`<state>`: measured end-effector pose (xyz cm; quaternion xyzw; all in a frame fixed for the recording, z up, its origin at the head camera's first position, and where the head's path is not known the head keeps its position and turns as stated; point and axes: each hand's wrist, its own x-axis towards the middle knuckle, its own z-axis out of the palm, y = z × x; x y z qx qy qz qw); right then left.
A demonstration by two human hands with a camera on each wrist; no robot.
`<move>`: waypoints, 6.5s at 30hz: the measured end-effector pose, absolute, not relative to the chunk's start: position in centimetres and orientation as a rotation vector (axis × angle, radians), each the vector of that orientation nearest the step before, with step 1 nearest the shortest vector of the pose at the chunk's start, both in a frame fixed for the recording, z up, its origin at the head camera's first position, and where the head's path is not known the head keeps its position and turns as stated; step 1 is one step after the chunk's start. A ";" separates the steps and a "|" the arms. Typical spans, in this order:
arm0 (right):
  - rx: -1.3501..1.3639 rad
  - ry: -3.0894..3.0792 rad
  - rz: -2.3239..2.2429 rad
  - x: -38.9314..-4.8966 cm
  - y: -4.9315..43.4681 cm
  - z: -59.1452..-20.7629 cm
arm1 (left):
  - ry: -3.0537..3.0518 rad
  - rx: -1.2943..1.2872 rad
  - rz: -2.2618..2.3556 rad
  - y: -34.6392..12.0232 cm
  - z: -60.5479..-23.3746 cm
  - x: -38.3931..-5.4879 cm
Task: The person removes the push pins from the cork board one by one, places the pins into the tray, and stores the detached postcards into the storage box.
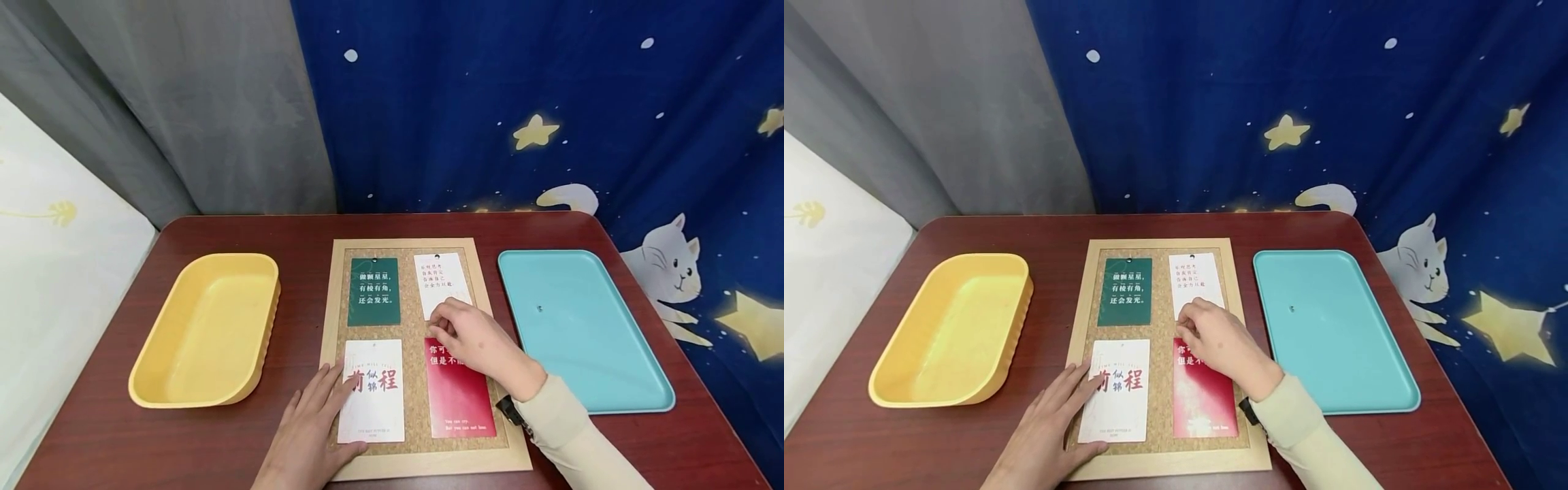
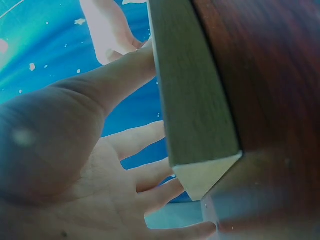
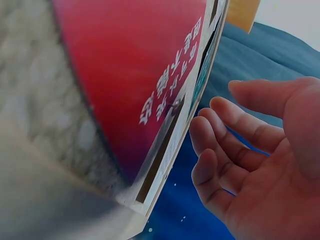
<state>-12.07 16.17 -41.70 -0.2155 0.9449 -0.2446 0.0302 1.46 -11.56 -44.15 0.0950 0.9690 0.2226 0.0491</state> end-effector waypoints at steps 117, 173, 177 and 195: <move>-0.461 2.355 -1.463 -11.9 11.5 -41.6 | 3.050 0.334 0.777 -11.8 -44.0 1.4; -0.423 2.137 -1.758 -12.9 10.6 -41.5 | 2.896 -0.063 1.480 -11.9 -42.5 1.5; -0.445 2.134 -1.761 -12.9 10.4 -41.2 | 2.926 -0.061 1.518 -11.9 -42.5 1.6; -0.505 2.145 -1.788 -13.6 8.6 -40.6 | 2.960 -0.096 1.580 -12.5 -41.9 1.7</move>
